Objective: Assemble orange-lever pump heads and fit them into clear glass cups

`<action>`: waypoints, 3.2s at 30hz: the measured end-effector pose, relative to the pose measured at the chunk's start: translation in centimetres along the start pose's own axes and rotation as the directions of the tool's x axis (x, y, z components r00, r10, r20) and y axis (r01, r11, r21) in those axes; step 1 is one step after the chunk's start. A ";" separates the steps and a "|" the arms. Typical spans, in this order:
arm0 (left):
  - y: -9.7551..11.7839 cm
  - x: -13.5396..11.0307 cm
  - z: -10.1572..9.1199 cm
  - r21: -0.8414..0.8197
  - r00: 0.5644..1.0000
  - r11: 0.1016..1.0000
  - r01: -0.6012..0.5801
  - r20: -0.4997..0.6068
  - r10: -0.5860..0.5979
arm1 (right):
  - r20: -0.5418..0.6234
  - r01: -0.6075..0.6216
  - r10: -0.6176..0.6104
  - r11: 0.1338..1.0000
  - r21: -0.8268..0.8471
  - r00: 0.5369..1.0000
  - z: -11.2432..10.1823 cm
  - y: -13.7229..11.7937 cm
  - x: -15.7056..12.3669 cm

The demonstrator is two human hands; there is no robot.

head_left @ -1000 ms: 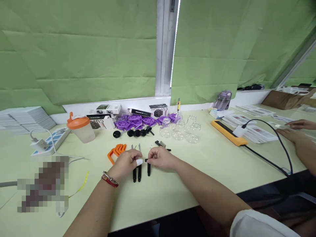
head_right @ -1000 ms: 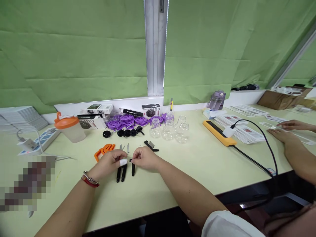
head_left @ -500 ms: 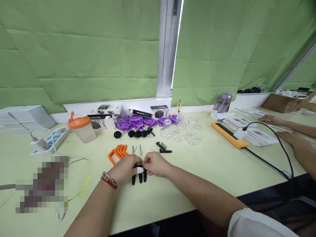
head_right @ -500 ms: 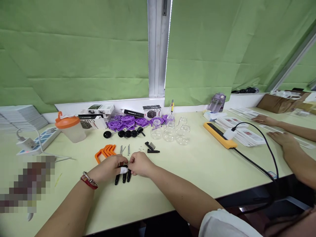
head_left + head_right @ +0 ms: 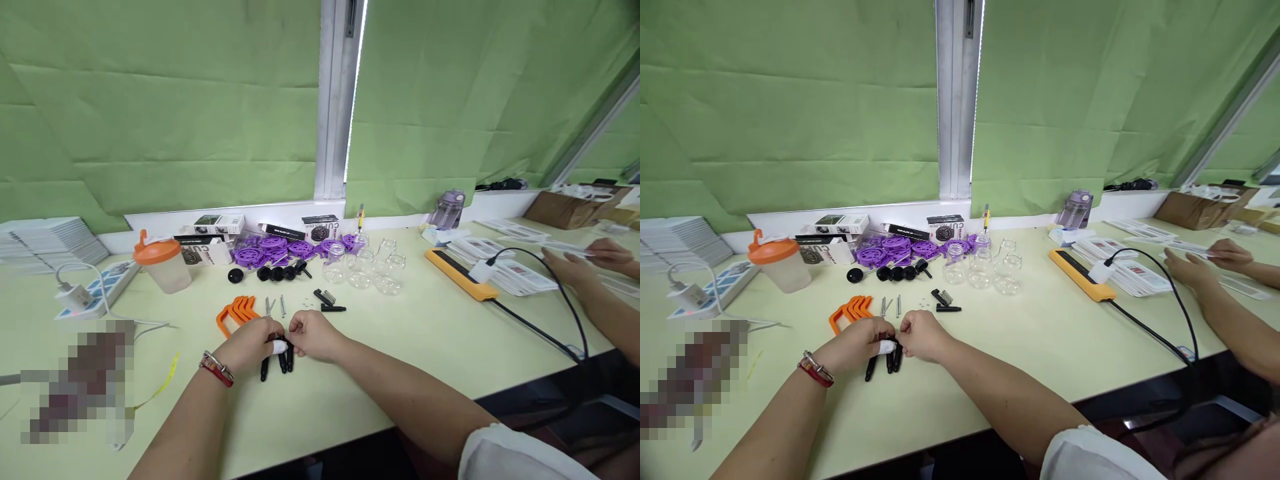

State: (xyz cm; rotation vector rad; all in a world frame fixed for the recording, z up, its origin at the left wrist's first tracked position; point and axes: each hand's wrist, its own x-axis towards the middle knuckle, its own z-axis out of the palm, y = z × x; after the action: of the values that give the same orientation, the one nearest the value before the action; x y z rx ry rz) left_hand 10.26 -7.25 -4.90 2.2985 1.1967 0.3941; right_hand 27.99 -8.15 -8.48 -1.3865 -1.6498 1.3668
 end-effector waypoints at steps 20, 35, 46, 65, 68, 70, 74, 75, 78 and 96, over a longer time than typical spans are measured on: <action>1.4 0.3 0.4 0.019 0.986 0.994 -0.106 -0.125 0.107 | -0.136 -0.150 0.082 0.752 -0.641 0.987 -11.6 0.0 -0.9; 3.5 0.4 2.4 -0.405 0.983 0.906 -0.124 -0.176 0.056 | 0.385 0.214 -0.219 0.975 0.058 0.897 -6.5 -0.9 -1.3; 4.7 -0.1 1.9 -0.195 0.989 0.970 -0.146 -0.066 0.136 | -0.301 0.191 -0.357 0.864 -0.465 0.884 -11.0 1.9 1.3; 5.1 -0.1 2.0 0.003 0.980 0.980 -0.197 -0.041 0.197 | -0.255 0.081 -0.310 0.764 -0.640 0.916 -10.8 2.9 2.5; 5.1 0.0 2.0 0.005 0.978 0.979 -0.206 -0.043 0.206 | -0.269 0.064 -0.300 0.767 -0.639 0.915 -10.7 2.7 2.6; 5.1 0.0 2.0 0.015 0.978 0.978 -0.206 -0.039 0.206 | -0.278 0.050 -0.292 0.767 -0.640 0.915 -10.6 2.6 2.6; 5.0 0.0 2.0 0.044 0.978 0.978 -0.205 -0.036 0.207 | -0.289 0.032 -0.279 0.768 -0.640 0.916 -10.4 2.1 2.5; 5.0 0.0 2.0 0.050 0.978 0.978 -0.204 -0.033 0.205 | -0.292 0.027 -0.274 0.770 -0.637 0.916 -10.3 2.0 2.5; 4.9 0.0 2.1 0.048 0.979 0.979 -0.200 -0.027 0.202 | -0.304 0.011 -0.262 0.773 -0.634 0.916 -10.2 1.9 2.4; 4.5 0.2 2.2 -0.078 0.982 0.979 -0.189 -0.034 0.187 | -0.344 -0.077 -0.236 0.716 -0.694 0.909 -9.3 1.6 2.8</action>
State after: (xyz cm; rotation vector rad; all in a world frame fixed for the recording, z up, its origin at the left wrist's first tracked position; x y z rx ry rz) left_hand 14.47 -9.88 -4.13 2.3495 0.9596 0.5330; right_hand 36.00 -2.58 -7.62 -1.8200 -1.9711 0.3030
